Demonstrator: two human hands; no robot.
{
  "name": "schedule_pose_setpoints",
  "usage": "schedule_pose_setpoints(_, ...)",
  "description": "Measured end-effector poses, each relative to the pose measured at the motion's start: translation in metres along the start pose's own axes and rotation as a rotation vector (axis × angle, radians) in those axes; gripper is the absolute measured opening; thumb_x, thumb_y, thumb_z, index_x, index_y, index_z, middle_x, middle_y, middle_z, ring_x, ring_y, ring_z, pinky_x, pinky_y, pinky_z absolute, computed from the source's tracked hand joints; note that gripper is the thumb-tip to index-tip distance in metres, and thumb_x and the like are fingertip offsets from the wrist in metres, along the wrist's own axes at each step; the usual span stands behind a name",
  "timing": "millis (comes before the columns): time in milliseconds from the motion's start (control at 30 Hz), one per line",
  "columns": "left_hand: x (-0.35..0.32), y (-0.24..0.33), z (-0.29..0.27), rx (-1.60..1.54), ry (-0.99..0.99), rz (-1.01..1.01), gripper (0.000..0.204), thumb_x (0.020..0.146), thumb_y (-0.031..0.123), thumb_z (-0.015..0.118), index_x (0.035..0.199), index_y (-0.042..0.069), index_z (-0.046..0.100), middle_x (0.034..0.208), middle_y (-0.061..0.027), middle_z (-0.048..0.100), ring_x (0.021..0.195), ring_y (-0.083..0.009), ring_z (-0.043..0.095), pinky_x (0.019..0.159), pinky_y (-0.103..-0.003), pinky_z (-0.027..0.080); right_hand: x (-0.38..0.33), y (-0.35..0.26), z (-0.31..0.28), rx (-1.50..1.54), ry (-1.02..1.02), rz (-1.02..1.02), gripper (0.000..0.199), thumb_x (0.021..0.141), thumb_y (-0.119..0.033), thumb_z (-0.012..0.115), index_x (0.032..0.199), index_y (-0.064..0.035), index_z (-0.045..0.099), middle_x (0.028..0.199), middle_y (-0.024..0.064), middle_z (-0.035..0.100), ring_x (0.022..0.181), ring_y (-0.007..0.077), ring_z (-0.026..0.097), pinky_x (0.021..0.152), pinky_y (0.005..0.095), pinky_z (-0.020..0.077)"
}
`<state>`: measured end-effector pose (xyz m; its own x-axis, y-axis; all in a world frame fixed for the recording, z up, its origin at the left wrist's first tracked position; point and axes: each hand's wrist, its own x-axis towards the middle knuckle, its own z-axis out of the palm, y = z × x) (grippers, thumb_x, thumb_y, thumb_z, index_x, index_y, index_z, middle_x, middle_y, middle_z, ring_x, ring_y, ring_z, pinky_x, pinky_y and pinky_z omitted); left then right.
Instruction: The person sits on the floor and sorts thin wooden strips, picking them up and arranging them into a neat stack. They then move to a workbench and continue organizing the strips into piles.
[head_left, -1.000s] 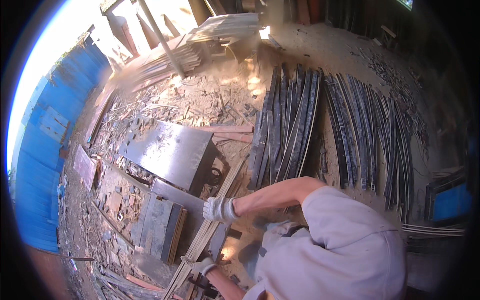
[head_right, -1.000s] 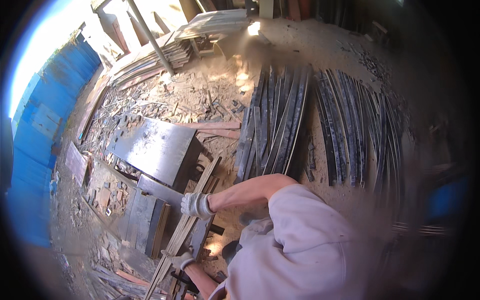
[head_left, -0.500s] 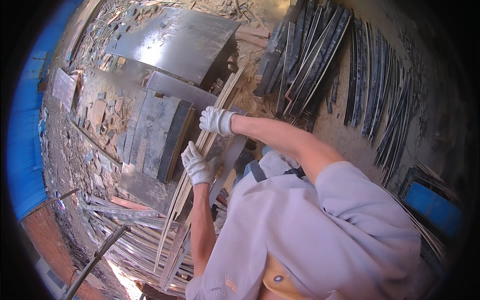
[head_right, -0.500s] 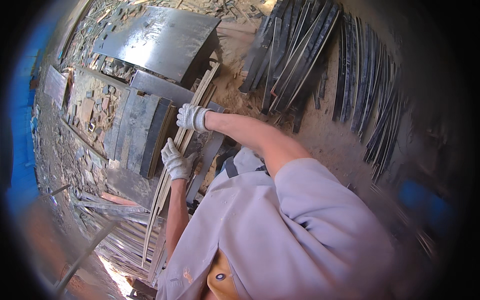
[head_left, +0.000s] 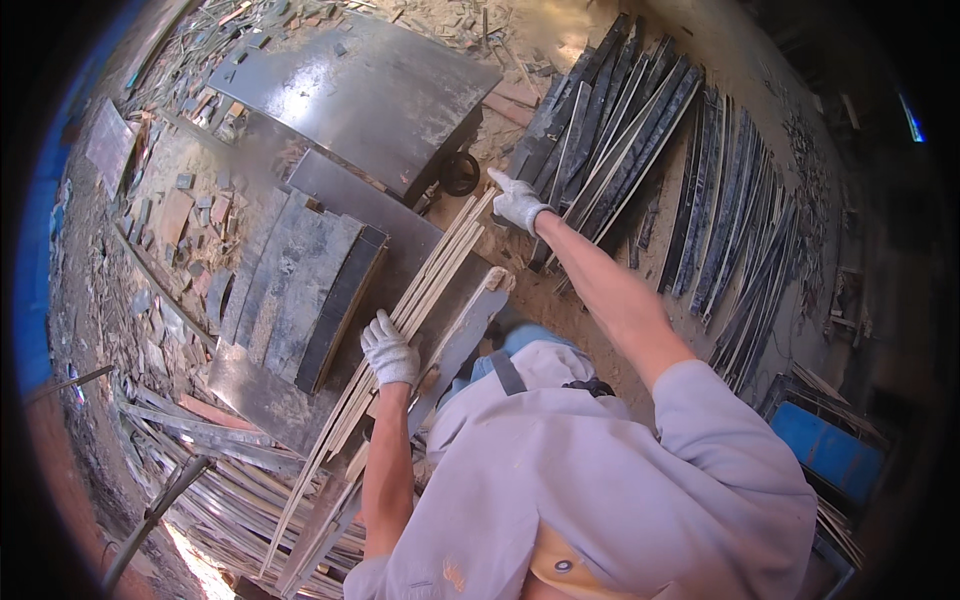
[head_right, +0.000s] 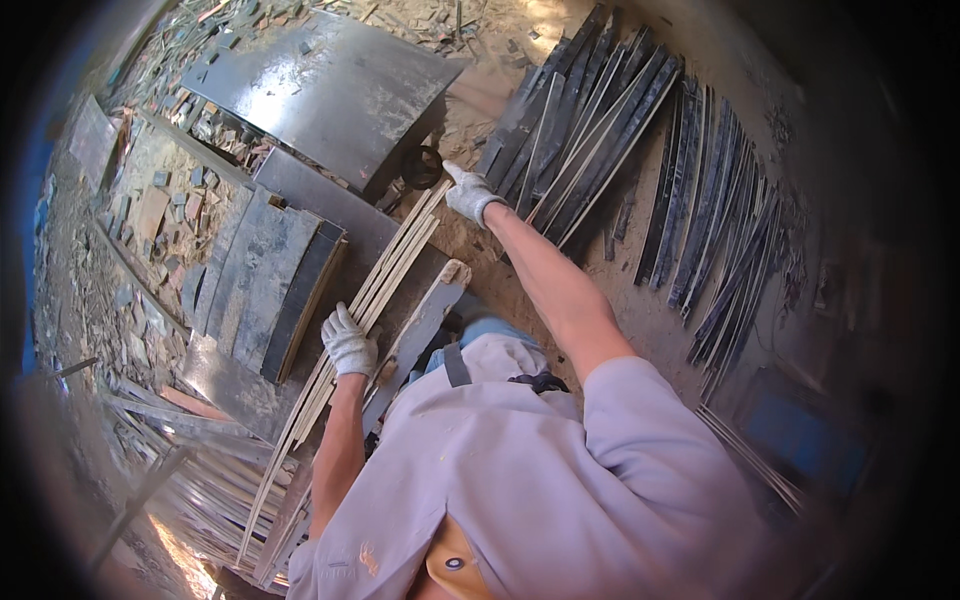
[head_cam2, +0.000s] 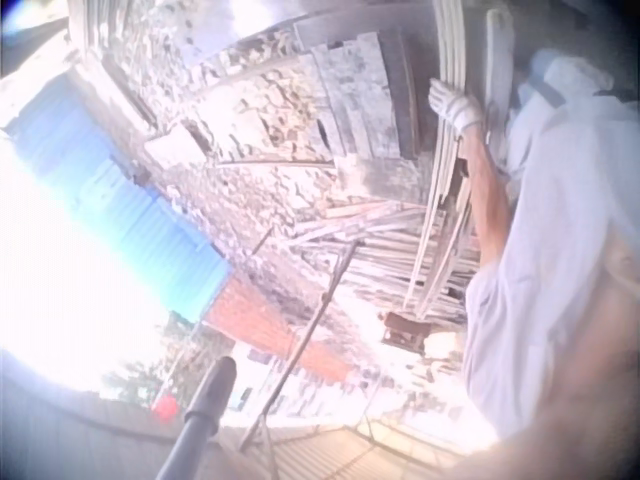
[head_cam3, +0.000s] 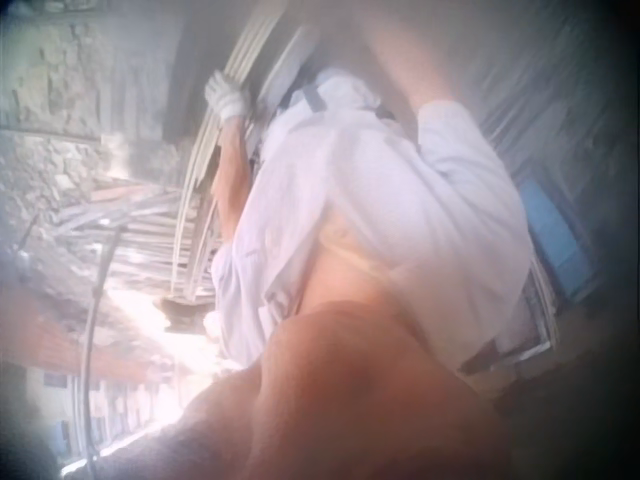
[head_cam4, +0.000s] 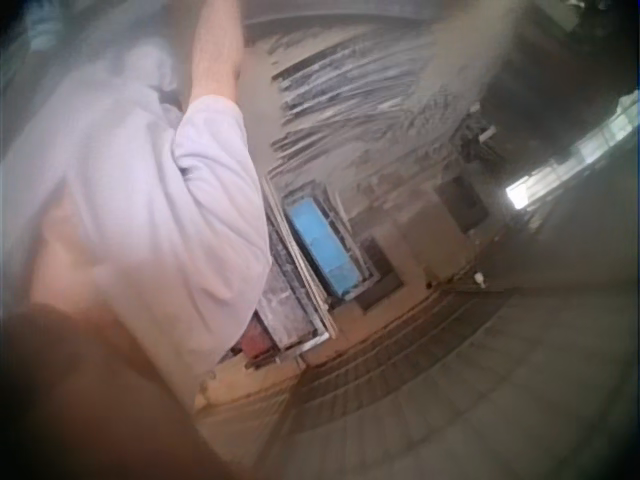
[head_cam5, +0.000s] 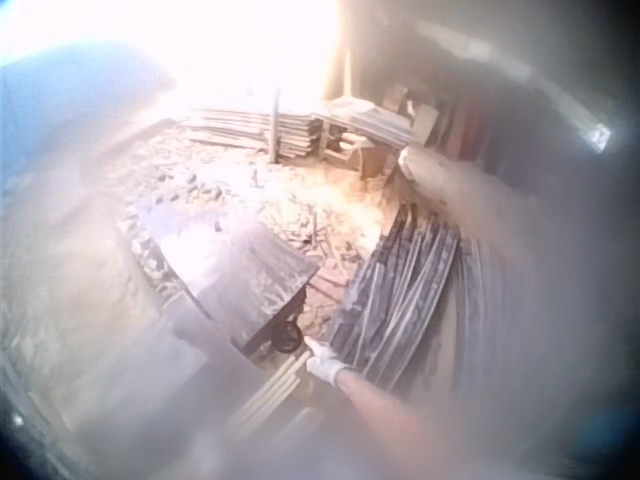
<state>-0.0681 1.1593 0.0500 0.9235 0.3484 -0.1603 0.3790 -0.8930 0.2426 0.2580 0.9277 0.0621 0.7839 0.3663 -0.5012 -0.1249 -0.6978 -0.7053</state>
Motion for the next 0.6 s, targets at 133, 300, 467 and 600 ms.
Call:
schedule_pose_setpoints(133,0.004,0.008,-0.003,0.015,-0.012,-0.077,0.116,0.07,0.048,0.09,0.155,-0.004,0.032,0.133,-0.0224,0.054,0.126,-0.0437,0.05,0.117,-0.059,0.033,0.023,0.032,0.032,0.016,-0.116,-0.095,0.071,0.085,-0.001,0.057,0.155,-0.012,0.054,0.105,0.0164,0.074,0.082,0.019,0.071,0.078,0.0322,0.0555)
schedule_pose_setpoints(300,0.001,0.004,-0.005,0.057,-0.022,-0.146,0.116,0.071,0.051,0.089,0.155,-0.006,0.032,0.133,-0.0228,0.053,0.127,-0.0444,0.049,0.119,-0.059,0.032,0.018,0.018,0.023,0.071,-0.293,-0.103,0.066,0.091,-0.003,0.055,0.156,-0.0114,0.052,0.101,0.0121,0.075,0.079,0.0165,0.066,0.074,0.0326,0.0527)
schedule_pose_setpoints(467,-0.005,0.008,0.002,0.097,-0.01,-0.174,0.121,0.071,0.053,0.089,0.158,-0.004,0.028,0.133,-0.0229,0.052,0.127,-0.0438,0.049,0.121,-0.059,0.03,0.014,0.012,0.02,0.016,-0.475,-0.064,0.064,0.094,-0.006,0.054,0.158,-0.0123,0.05,0.097,0.012,0.076,0.077,0.0164,0.065,0.072,0.0319,0.0525)
schedule_pose_setpoints(600,-0.012,0.003,-0.002,0.09,-0.017,-0.189,0.117,0.072,0.054,0.089,0.156,-0.003,0.032,0.132,-0.0228,0.053,0.125,-0.0433,0.05,0.118,-0.057,0.033,0.0,-0.018,0.024,-0.055,-0.532,-0.096,0.071,0.088,-0.001,0.054,0.158,-0.0111,0.05,0.122,0.013,0.075,0.096,0.0208,0.07,0.086,0.034,0.0545)
